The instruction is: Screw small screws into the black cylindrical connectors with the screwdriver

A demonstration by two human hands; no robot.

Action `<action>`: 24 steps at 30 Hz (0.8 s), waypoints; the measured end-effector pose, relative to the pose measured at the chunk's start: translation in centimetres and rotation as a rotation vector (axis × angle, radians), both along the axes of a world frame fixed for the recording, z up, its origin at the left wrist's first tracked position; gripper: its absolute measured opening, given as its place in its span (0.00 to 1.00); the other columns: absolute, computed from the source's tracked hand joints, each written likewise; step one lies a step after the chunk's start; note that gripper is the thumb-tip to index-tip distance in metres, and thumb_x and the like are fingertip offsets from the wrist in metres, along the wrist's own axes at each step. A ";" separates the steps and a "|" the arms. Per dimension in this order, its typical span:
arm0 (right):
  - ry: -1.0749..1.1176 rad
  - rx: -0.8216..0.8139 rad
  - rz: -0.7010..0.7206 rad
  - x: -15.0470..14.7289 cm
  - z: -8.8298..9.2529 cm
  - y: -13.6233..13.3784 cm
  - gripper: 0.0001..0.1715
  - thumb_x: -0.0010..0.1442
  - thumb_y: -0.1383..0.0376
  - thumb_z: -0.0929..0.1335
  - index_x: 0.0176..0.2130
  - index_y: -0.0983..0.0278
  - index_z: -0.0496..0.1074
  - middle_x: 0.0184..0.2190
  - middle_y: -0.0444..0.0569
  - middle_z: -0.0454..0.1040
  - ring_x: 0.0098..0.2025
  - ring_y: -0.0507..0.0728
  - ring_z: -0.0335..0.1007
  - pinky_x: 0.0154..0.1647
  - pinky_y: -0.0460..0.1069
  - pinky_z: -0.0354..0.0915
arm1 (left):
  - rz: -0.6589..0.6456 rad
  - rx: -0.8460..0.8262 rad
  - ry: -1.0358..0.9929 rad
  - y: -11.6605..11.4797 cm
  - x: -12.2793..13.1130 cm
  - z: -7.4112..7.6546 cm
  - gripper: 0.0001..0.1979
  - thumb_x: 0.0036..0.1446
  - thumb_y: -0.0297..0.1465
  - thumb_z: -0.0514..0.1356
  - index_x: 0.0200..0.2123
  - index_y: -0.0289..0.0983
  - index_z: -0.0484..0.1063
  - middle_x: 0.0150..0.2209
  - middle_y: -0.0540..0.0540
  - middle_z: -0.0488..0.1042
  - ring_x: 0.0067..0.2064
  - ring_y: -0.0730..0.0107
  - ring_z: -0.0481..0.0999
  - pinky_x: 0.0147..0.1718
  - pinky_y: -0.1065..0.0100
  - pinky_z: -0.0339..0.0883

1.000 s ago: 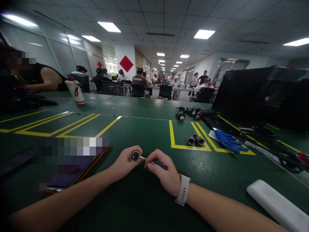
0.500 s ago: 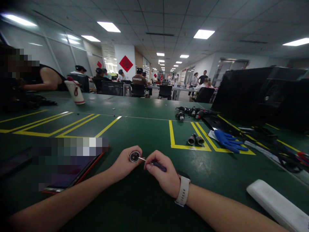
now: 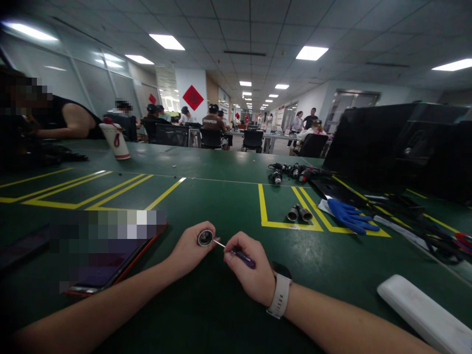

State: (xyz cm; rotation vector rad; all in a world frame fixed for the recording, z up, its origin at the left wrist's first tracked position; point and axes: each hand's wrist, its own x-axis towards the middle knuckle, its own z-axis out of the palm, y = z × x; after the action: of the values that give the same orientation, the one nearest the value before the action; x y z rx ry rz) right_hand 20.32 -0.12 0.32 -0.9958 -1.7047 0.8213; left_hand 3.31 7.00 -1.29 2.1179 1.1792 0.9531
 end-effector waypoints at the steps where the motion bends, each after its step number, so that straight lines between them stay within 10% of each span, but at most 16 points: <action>1: -0.011 0.000 -0.001 -0.1 0.1 -0.1 0.04 0.55 0.68 0.63 0.30 0.64 0.67 0.26 0.45 0.68 0.29 0.54 0.64 0.30 0.49 0.61 | 0.007 0.009 0.010 0.0 0.0 0.0 0.05 0.48 0.29 0.59 0.24 0.37 0.65 0.22 0.54 0.66 0.26 0.71 0.67 0.24 0.71 0.57; 24: -0.186 0.217 -0.021 -0.2 -0.6 -0.3 0.04 0.57 0.70 0.62 0.31 0.64 0.67 0.27 0.48 0.68 0.31 0.55 0.65 0.32 0.50 0.61 | 0.094 0.068 0.087 -0.3 0.1 0.0 0.05 0.50 0.31 0.57 0.24 0.38 0.65 0.23 0.53 0.66 0.26 0.70 0.66 0.24 0.70 0.56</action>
State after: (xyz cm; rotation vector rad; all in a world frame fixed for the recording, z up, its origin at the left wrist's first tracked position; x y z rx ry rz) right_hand 20.09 -0.38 -0.24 -0.9622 -1.8927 0.5293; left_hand 3.38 6.73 -1.33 2.1944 1.3168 0.9634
